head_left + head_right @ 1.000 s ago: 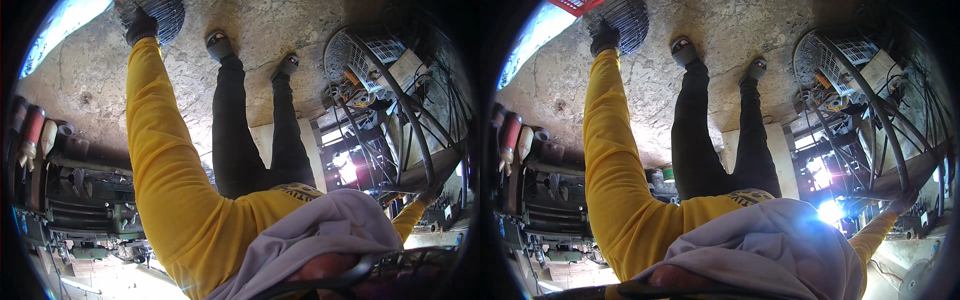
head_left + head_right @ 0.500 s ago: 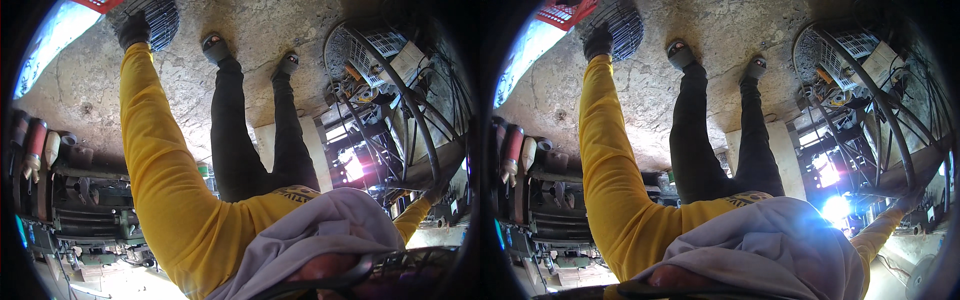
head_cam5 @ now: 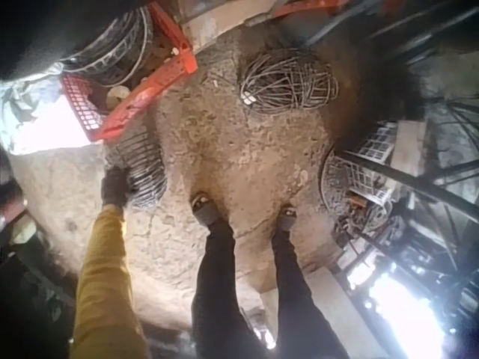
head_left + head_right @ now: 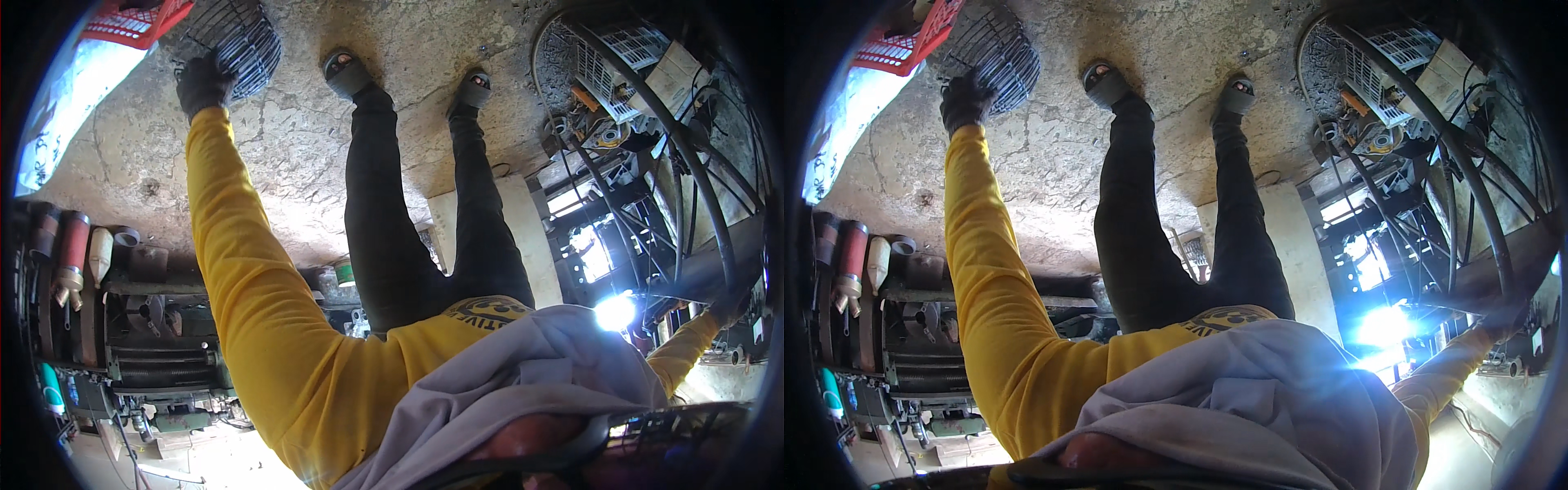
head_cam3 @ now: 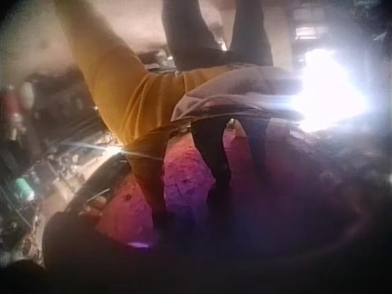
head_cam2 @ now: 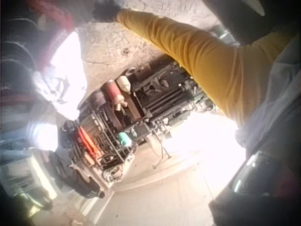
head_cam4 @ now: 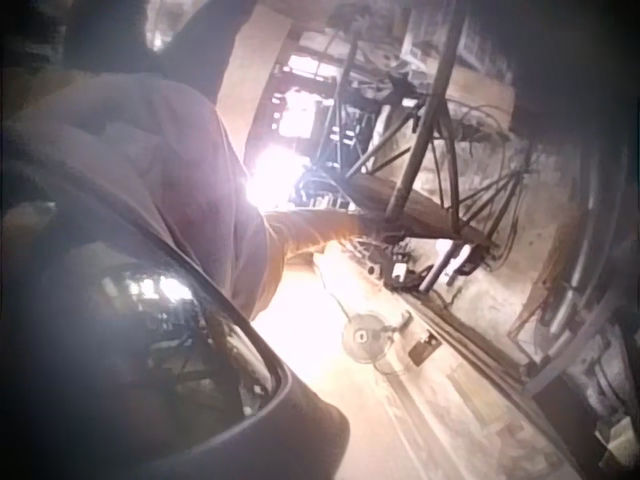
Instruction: The person welds a metal wire cage using a welding torch, joining several curved metal pieces together. After welding, the person manipulates the cage with gloved hands and uses a small tool to scrape or clean the joints.
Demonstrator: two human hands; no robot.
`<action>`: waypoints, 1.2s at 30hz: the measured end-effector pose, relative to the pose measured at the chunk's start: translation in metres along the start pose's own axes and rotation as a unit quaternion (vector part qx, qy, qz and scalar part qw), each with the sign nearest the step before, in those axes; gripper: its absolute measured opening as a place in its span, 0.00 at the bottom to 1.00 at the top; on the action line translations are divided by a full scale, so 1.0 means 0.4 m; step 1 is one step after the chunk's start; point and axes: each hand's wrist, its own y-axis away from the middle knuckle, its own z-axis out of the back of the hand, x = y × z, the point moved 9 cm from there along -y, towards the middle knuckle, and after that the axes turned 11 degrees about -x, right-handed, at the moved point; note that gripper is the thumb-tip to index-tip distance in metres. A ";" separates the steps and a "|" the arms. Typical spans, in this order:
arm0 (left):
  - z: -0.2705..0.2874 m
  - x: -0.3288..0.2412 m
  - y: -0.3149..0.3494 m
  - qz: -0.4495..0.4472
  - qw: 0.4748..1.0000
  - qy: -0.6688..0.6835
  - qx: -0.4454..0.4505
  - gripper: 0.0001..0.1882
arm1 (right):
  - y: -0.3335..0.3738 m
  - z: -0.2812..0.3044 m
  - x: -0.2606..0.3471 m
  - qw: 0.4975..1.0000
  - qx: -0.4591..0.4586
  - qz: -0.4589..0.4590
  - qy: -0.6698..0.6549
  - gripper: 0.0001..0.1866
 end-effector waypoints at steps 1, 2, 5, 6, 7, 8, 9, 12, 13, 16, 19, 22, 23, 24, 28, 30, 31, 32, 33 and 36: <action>0.013 -0.004 0.033 -0.017 0.998 0.013 -0.055 0.30 | 0.001 -0.003 0.006 1.000 -0.001 0.003 0.000 0.28; 0.009 -0.009 0.060 -0.021 0.998 0.011 -0.055 0.30 | 0.004 -0.006 0.004 1.000 -0.001 0.005 0.004 0.28; 0.021 -0.022 0.134 -0.006 0.997 0.020 -0.076 0.31 | 0.006 -0.003 0.009 1.000 -0.006 0.011 0.012 0.28; 0.039 -0.029 0.156 0.013 0.995 0.018 -0.096 0.31 | 0.006 0.000 0.007 1.000 -0.008 0.013 0.015 0.28; 0.051 -0.022 0.180 0.036 0.992 0.016 -0.116 0.31 | 0.009 -0.016 0.014 1.000 -0.006 0.016 0.013 0.29; 0.047 -0.017 0.190 0.021 0.990 0.017 -0.141 0.30 | 0.010 -0.019 0.019 1.000 -0.006 0.018 0.011 0.29; 0.046 -0.011 0.192 0.021 0.990 0.015 -0.140 0.30 | 0.012 -0.022 0.027 1.000 -0.006 0.022 0.012 0.29; 0.017 0.006 0.187 0.065 0.997 0.027 -0.041 0.33 | 0.006 -0.018 0.040 0.999 -0.009 0.033 0.019 0.29; 0.015 0.017 0.188 0.077 0.996 0.033 -0.042 0.33 | 0.007 -0.020 0.045 0.999 -0.009 0.035 0.017 0.29; 0.013 0.032 0.190 0.088 0.994 0.036 -0.059 0.33 | 0.009 -0.027 0.060 0.999 -0.010 0.044 0.021 0.30; 0.020 0.040 0.191 0.102 0.992 0.026 -0.068 0.33 | 0.017 -0.031 0.082 0.998 -0.013 0.054 0.019 0.30; 0.019 0.050 0.201 0.129 0.988 0.043 -0.075 0.33 | 0.019 -0.044 0.110 0.998 -0.013 0.061 0.017 0.30; 0.024 0.048 0.202 0.132 0.988 0.039 -0.075 0.33 | 0.022 -0.044 0.117 0.998 -0.015 0.064 0.013 0.30; 0.030 0.041 0.202 0.133 0.987 0.040 -0.086 0.31 | 0.022 -0.040 0.129 0.997 -0.016 0.068 0.015 0.31; 0.041 0.030 0.188 0.139 0.987 0.025 -0.083 0.30 | 0.021 -0.036 0.141 0.997 -0.019 0.076 0.006 0.31; 0.053 0.018 0.190 0.126 0.987 0.023 -0.094 0.31 | 0.013 -0.033 0.147 0.997 -0.018 0.077 0.001 0.31; 0.052 0.023 0.192 0.130 0.987 0.023 -0.094 0.31 | 0.012 -0.032 0.152 0.997 -0.018 0.077 -0.002 0.31; 0.045 0.026 0.190 0.134 0.987 0.026 -0.089 0.31 | 0.005 -0.032 0.157 0.997 -0.019 0.079 -0.004 0.31; 0.037 0.029 0.188 0.138 0.987 0.029 -0.084 0.31 | 0.004 -0.035 0.165 0.996 -0.018 0.082 -0.007 0.32; 0.028 0.036 0.195 0.139 0.987 0.032 -0.079 0.31 | 0.002 -0.033 0.181 0.996 -0.020 0.088 -0.012 0.32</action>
